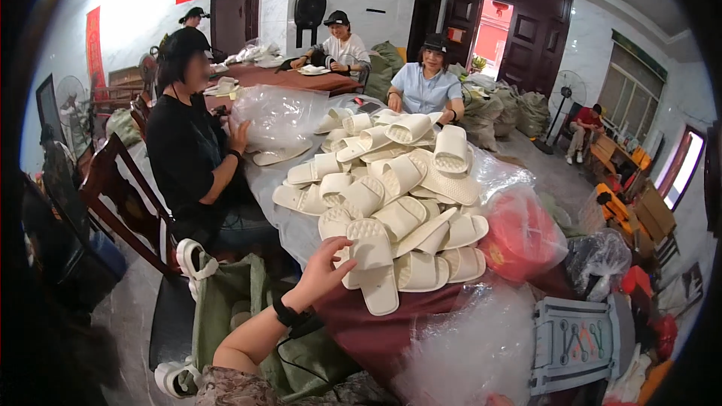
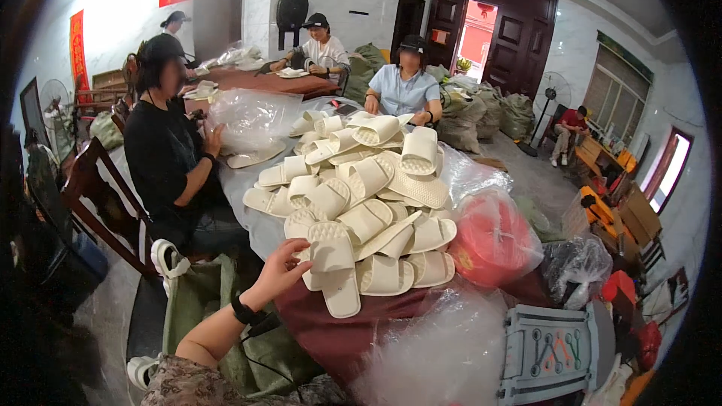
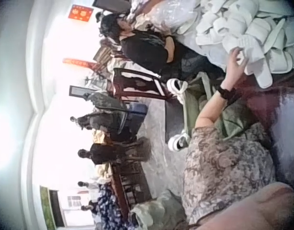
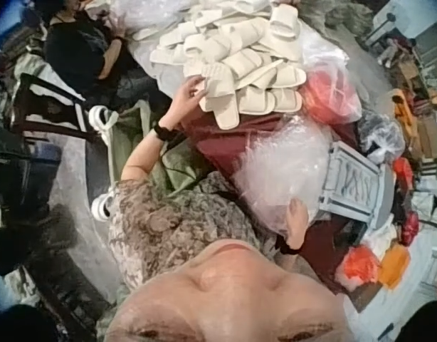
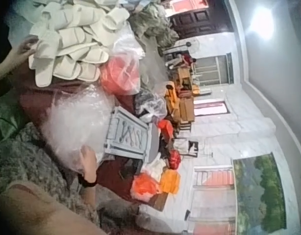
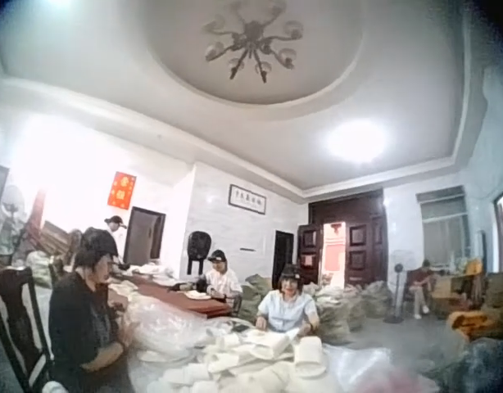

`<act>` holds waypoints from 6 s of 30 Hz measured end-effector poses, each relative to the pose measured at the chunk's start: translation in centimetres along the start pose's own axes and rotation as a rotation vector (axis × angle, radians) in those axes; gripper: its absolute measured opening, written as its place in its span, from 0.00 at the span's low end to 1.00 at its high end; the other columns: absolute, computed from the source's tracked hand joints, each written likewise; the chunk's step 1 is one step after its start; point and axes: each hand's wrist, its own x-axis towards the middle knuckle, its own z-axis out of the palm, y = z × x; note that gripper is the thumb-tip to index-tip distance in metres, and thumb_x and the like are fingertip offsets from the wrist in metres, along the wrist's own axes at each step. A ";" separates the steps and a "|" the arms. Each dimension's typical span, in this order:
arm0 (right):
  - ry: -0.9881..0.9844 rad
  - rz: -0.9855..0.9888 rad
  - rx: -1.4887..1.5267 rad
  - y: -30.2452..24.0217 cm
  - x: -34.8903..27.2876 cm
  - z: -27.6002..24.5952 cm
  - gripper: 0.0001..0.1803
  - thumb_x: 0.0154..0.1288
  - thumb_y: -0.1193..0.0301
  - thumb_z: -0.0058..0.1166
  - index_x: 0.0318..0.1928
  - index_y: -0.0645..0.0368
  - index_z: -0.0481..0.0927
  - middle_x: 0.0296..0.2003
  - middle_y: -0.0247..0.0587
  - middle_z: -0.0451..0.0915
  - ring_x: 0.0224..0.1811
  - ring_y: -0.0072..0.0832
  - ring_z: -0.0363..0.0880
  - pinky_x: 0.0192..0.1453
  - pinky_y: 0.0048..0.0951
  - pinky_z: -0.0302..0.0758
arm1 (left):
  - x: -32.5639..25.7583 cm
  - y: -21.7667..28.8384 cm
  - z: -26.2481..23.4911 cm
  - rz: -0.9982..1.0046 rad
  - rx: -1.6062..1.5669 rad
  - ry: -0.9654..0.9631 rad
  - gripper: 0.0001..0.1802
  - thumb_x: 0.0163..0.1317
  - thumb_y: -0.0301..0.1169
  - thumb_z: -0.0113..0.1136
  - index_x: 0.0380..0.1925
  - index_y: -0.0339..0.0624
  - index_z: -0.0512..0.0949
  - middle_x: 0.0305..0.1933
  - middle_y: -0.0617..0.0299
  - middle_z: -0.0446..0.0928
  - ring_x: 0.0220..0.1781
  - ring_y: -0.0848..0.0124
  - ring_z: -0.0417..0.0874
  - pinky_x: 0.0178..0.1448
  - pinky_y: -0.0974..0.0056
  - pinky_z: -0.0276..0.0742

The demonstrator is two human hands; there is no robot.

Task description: The recorder is assembling white foam slippers by pairing them and placing them into clear plastic bags in a manufacturing environment.

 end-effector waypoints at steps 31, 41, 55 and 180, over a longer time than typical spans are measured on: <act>-0.189 0.001 -0.060 0.3 -1.2 -1.0 0.26 0.66 0.59 0.54 0.59 0.63 0.77 0.53 0.59 0.80 0.57 0.54 0.76 0.63 0.46 0.72 | 3.8 -3.2 -8.3 -0.096 0.121 0.587 0.48 0.62 0.52 0.65 0.70 0.29 0.57 0.67 0.34 0.65 0.66 0.46 0.71 0.65 0.53 0.72; 0.133 -0.358 0.103 -9.0 4.6 -8.5 0.25 0.55 0.65 0.67 0.52 0.62 0.80 0.43 0.50 0.82 0.45 0.48 0.80 0.48 0.40 0.75 | 3.4 8.5 -10.6 0.513 0.699 0.736 0.47 0.57 0.43 0.70 0.70 0.32 0.57 0.67 0.38 0.62 0.69 0.45 0.59 0.71 0.51 0.58; -0.300 0.432 2.037 -17.8 33.6 11.0 0.21 0.76 0.65 0.40 0.62 0.66 0.67 0.54 0.50 0.76 0.58 0.43 0.75 0.63 0.44 0.73 | 13.8 13.0 -6.2 -0.194 0.103 -0.565 0.43 0.70 0.66 0.38 0.73 0.47 0.60 0.71 0.46 0.65 0.55 0.53 0.79 0.57 0.56 0.79; 0.083 -0.042 0.166 -1.5 2.1 7.1 0.29 0.64 0.60 0.56 0.63 0.60 0.73 0.59 0.52 0.74 0.65 0.43 0.69 0.67 0.52 0.63 | -12.3 19.7 29.4 -0.241 -0.348 -1.331 0.35 0.59 0.25 0.52 0.70 0.34 0.62 0.56 0.45 0.78 0.36 0.66 0.86 0.43 0.62 0.83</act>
